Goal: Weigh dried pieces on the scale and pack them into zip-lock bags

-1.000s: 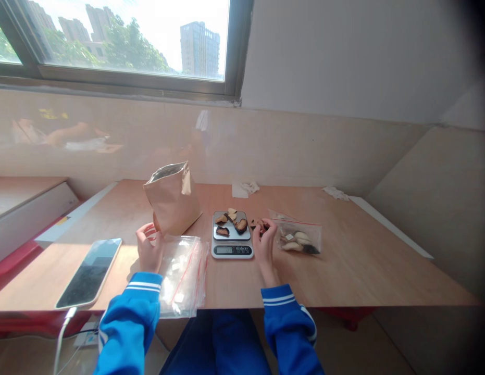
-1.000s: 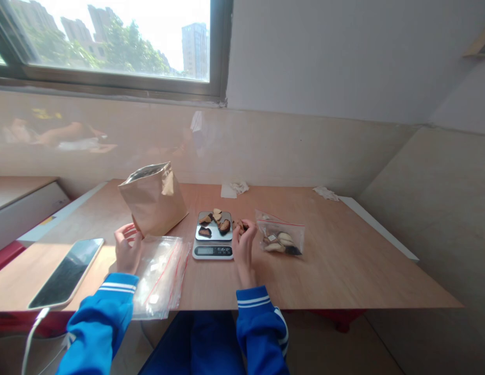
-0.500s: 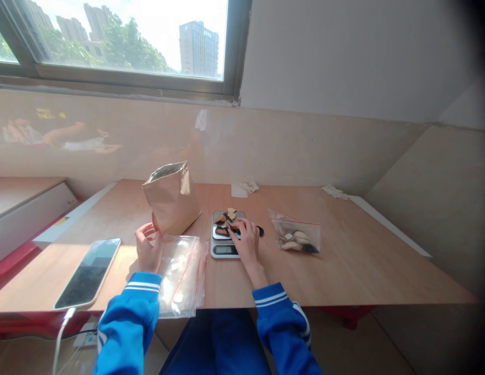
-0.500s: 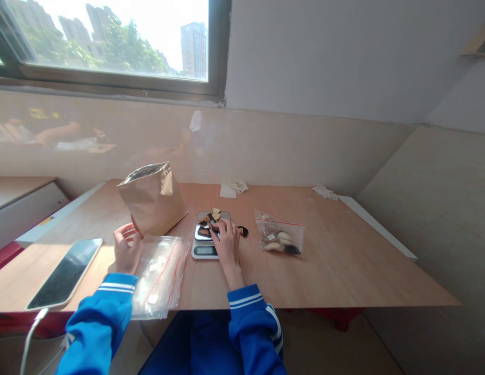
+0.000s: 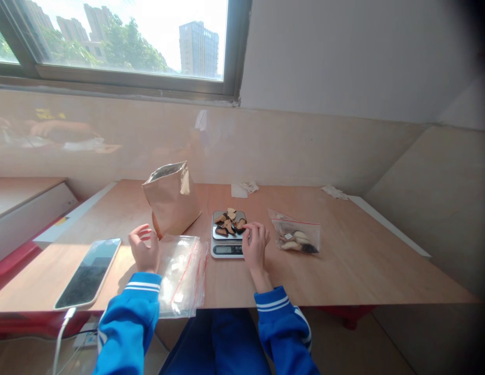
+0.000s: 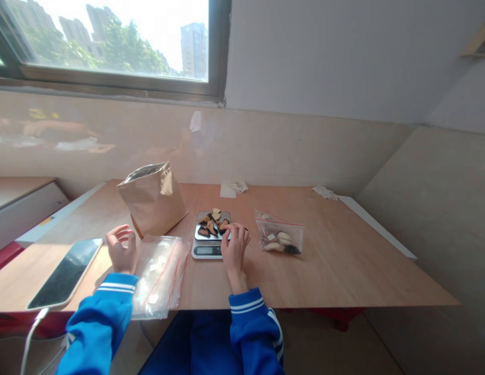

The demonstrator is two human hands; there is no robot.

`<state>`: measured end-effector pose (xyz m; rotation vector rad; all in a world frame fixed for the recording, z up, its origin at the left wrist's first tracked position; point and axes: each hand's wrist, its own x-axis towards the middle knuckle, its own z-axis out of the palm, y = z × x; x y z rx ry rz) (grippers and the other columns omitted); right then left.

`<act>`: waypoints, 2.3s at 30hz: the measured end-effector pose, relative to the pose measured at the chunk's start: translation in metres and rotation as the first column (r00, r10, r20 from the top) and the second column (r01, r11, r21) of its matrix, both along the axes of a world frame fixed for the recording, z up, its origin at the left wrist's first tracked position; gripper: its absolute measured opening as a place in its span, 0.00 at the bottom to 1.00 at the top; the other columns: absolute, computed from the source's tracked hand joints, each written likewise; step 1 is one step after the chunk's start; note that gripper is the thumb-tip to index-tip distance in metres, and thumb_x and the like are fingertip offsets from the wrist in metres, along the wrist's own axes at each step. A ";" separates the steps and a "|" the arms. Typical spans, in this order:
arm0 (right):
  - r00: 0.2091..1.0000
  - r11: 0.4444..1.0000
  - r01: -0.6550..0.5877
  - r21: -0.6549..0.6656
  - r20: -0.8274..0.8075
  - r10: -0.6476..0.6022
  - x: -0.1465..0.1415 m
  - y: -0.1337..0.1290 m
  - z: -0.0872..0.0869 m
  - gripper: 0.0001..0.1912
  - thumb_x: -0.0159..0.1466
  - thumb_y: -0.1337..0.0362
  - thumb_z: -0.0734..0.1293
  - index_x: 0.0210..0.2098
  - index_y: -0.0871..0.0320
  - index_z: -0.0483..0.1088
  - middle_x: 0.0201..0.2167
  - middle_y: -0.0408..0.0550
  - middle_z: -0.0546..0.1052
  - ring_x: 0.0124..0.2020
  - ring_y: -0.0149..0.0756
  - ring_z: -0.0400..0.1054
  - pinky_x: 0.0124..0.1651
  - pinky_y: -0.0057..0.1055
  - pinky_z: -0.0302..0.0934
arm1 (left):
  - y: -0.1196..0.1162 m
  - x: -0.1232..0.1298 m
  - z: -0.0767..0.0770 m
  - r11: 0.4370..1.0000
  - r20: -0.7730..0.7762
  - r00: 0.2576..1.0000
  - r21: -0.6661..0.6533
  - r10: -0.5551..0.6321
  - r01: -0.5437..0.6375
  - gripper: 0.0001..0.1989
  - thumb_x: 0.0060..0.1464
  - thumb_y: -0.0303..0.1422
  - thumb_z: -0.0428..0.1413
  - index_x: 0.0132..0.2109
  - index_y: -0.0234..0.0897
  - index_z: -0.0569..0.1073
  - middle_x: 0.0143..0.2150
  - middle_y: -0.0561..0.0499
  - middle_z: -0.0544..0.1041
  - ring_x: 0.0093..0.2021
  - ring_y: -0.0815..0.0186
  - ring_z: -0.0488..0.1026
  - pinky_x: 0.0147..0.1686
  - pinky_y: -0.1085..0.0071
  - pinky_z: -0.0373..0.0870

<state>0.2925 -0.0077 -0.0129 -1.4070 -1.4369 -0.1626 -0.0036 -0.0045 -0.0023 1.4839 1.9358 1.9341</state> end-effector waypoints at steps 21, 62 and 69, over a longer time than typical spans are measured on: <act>0.996 0.996 0.082 -0.027 -0.040 -0.083 0.010 -0.005 -0.001 0.10 0.62 0.72 0.57 0.33 0.57 0.68 0.39 0.51 0.67 0.43 0.43 0.60 0.49 0.42 0.51 | -0.023 0.019 0.055 0.695 -0.391 0.618 -0.609 -0.682 0.381 0.12 0.52 0.31 0.47 0.34 0.44 0.75 0.31 0.53 0.77 0.30 0.65 0.74 0.31 0.71 0.69; 0.730 0.752 -0.615 -0.237 -0.532 0.429 -0.048 -0.057 0.055 0.08 0.61 0.61 0.65 0.39 0.55 0.65 0.23 0.38 0.68 0.24 0.31 0.63 0.28 0.27 0.59 | -0.070 0.096 0.064 0.994 0.146 0.983 0.030 -0.112 0.109 0.16 0.63 0.40 0.41 0.37 0.41 0.71 0.29 0.51 0.76 0.31 0.62 0.76 0.38 0.63 0.70; 0.753 0.704 -0.636 -0.318 -0.457 0.474 -0.034 -0.052 0.055 0.15 0.68 0.56 0.54 0.48 0.56 0.65 0.29 0.43 0.72 0.28 0.32 0.66 0.32 0.28 0.61 | -0.026 0.103 0.053 0.993 0.472 0.877 0.112 -0.095 0.048 0.19 0.62 0.44 0.40 0.37 0.36 0.69 0.28 0.50 0.74 0.25 0.65 0.72 0.32 0.66 0.68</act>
